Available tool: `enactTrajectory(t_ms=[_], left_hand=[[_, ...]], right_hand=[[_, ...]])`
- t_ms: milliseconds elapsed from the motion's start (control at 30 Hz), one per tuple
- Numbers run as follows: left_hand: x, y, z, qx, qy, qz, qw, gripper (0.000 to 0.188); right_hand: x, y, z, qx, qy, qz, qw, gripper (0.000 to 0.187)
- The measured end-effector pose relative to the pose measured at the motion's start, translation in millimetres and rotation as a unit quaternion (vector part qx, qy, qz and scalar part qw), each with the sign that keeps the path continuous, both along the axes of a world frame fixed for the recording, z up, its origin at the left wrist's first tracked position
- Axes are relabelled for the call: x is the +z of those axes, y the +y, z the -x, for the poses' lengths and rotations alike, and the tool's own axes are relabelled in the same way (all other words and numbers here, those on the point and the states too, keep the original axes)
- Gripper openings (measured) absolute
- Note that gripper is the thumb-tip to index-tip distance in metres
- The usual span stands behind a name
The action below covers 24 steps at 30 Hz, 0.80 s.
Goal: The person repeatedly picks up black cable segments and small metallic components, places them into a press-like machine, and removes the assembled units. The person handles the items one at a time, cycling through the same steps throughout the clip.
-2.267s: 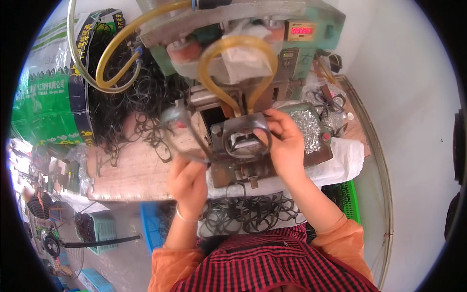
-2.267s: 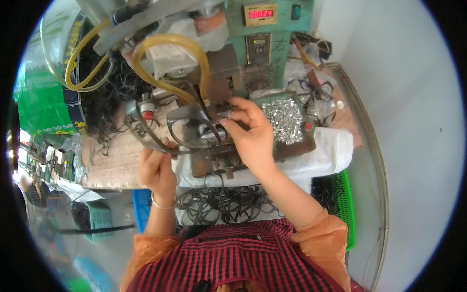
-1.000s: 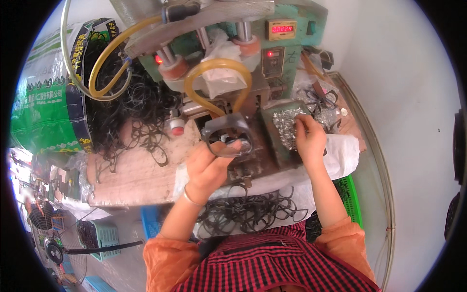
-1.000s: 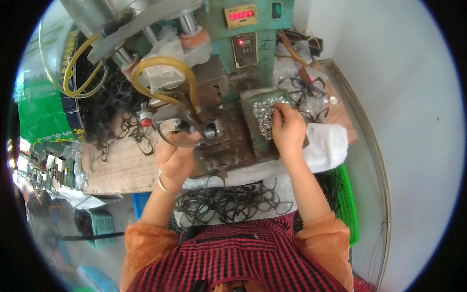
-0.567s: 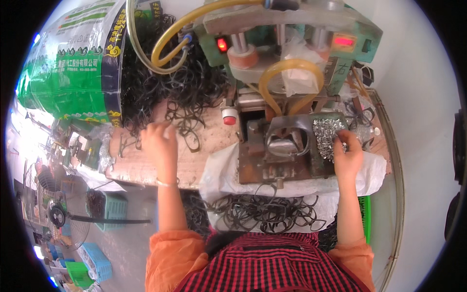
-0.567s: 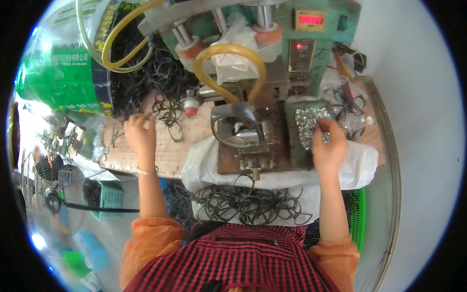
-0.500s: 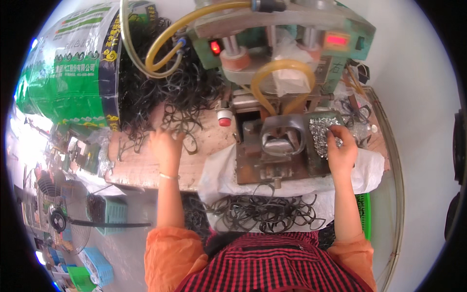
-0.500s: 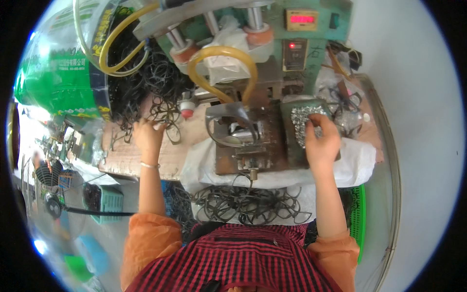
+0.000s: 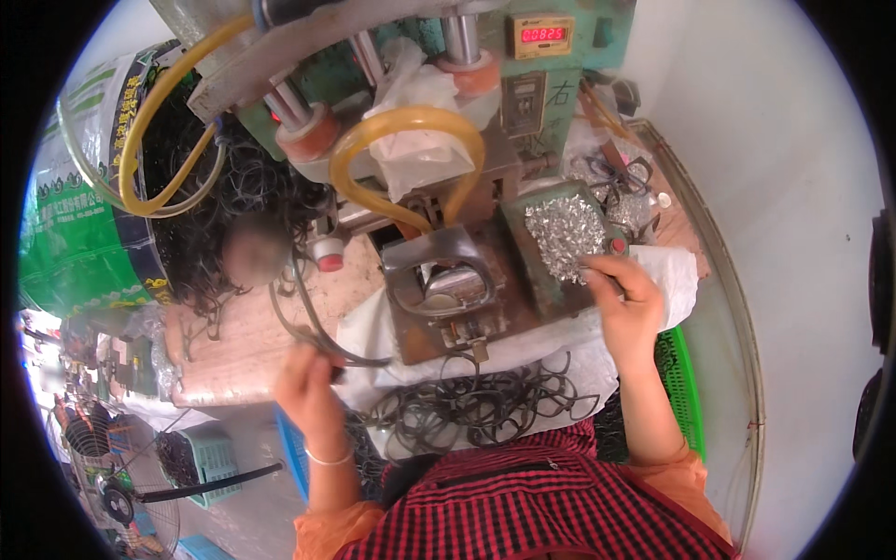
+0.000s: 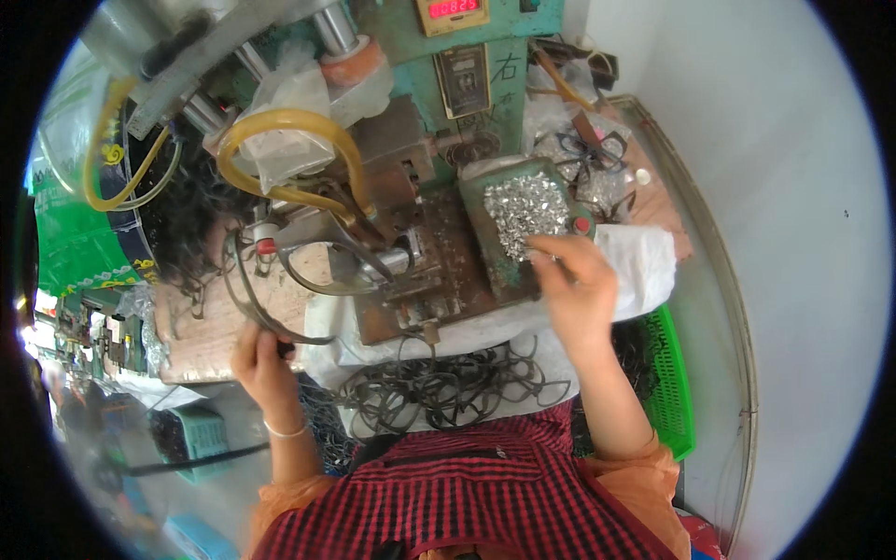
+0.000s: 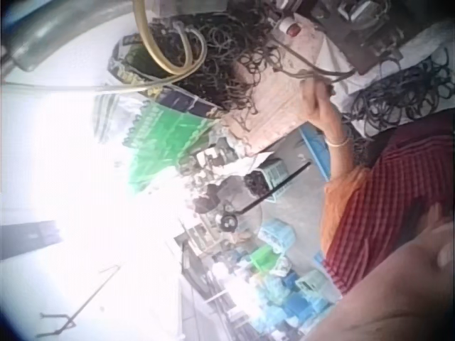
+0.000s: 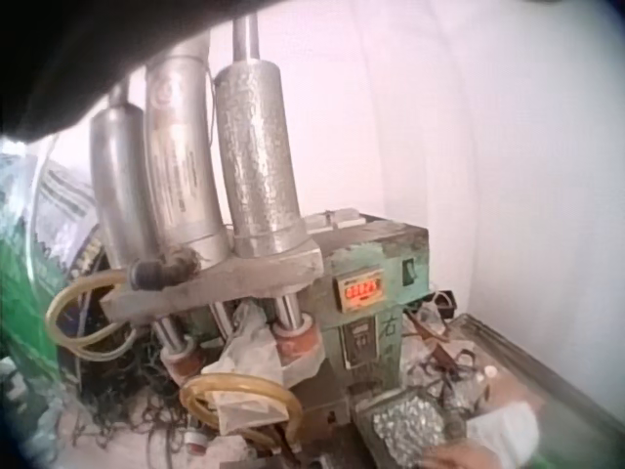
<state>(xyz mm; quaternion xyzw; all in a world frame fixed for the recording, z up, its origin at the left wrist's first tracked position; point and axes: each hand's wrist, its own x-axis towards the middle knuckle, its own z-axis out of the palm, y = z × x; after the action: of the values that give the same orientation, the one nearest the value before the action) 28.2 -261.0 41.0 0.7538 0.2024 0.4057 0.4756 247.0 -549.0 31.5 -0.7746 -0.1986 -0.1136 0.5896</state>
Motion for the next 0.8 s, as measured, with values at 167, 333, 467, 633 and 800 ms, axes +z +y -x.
enactTrajectory(t_ms=[167, 333, 467, 633, 800], left_hand=[[10, -35, -40, -0.01, -0.08, -0.257, 0.963, 0.014], [21, -31, -72, -0.035, -0.14, -0.256, 0.956, 0.02], [69, -32, -66, -0.063, -0.313, -0.25, 0.914, 0.013], [95, -37, -16, 0.169, -0.492, -0.29, 0.803, 0.015], [59, -37, -36, 0.007, -0.2, -0.323, 0.925, 0.008]], right_hand=[[35, 89, -1, 0.154, 0.012, -0.094, 0.984, 0.032], [15, 114, 8, 0.136, 0.11, -0.183, 0.967, 0.037], [38, 112, 11, 0.197, 0.186, -0.188, 0.944, 0.043], [40, 121, 24, 0.253, 0.272, -0.297, 0.879, 0.044], [40, 90, 20, 0.195, 0.046, -0.109, 0.974, 0.036]])
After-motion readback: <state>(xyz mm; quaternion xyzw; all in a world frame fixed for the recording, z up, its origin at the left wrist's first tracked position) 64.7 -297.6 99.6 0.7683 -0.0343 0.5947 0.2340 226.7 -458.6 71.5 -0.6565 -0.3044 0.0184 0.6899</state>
